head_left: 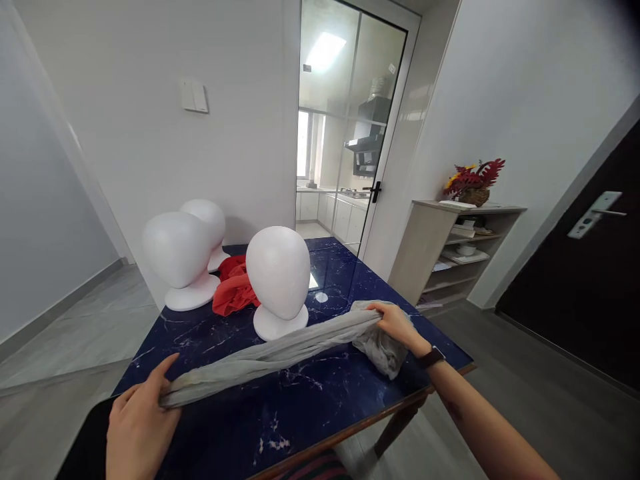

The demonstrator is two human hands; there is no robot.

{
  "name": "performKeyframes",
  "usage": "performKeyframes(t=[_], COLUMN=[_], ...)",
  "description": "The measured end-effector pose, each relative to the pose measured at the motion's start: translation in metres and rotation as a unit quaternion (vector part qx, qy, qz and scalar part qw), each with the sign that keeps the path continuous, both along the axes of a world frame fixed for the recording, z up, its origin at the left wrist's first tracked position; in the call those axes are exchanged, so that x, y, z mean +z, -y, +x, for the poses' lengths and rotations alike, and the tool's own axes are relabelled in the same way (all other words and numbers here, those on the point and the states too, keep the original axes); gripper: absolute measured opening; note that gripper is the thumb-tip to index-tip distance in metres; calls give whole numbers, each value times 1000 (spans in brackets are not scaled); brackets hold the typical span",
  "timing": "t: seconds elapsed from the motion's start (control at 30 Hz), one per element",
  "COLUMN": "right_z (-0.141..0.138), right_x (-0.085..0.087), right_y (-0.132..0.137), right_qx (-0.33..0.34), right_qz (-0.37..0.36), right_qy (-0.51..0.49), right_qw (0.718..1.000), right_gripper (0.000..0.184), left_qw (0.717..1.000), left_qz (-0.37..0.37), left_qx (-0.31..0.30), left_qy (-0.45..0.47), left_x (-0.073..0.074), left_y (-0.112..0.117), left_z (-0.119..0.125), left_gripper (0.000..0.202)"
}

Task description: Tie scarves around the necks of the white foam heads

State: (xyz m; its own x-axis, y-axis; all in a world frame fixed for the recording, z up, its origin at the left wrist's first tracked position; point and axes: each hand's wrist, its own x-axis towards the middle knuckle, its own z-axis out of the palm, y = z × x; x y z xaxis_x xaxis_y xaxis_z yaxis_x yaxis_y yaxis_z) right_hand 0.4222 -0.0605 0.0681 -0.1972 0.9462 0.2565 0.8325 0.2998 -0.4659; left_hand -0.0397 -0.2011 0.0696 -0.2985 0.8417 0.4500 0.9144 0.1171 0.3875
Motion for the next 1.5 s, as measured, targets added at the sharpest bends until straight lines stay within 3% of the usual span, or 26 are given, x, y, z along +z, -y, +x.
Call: performKeyframes(t=[0.1,0.17,0.23,0.33,0.43,0.53,0.67,0.73,0.8,0.9,0.97,1.1,1.27,1.4,1.43,1.5], right_z=[13,17,15,-6,-45,-85,-112,-115,-115,-114,-112,-107,-98,-92,-89,-83], right_x=[-3,-1,6,23,33,21,-9,-18,-19,-8,4,23,29,37,39,45], right_y=[-5,-1,11,35,55,62,58,60,64,74,80,86,78,67,65,60], right_qx=[-16,51,108,146,223,265,222,196,182,210,259,331,343,362,357,335], right_qz=[-12,-63,-108,-107,-84,-68,-30,-20,-31,-85,-150,-301,-422,-419,-418,-419], right_qy=[55,82,107,119,69,48,78,96,121,112,32,-216,-451,-579,-595,-603], right_qw=[998,993,982,976,969,961,971,976,975,968,954,868,707,598,586,590], right_gripper=[35,46,67,84,80,81,84,78,58,18,9,18,40,44,44,45], left_qw=[985,969,958,949,939,939,944,945,941,921,910,887,817,707,675,624], left_qz=[-71,-133,-194,-246,-219,-160,-176,-196,-228,-288,-301,-297,-323,-316,-323,-325], left_qx=[-90,-150,-169,-183,-262,-304,-278,-262,-250,-260,-287,-344,-432,-531,-541,-533], left_qy=[-125,-145,-126,-78,-43,-23,-15,-19,-27,-23,-1,74,202,343,384,470], left_x=[-17,-27,-35,-40,-42,-46,-52,-49,-40,-23,-13,2,27,35,35,35], left_y=[-9,-10,-8,-2,-3,-14,-25,-24,-21,-16,-13,-8,-4,-9,-10,-5], left_z=[-3,-2,1,8,24,44,61,63,64,67,71,80,85,77,75,74], left_gripper=[55,62,65,75,84,74,61,57,56,54,44,26,16,34,42,55])
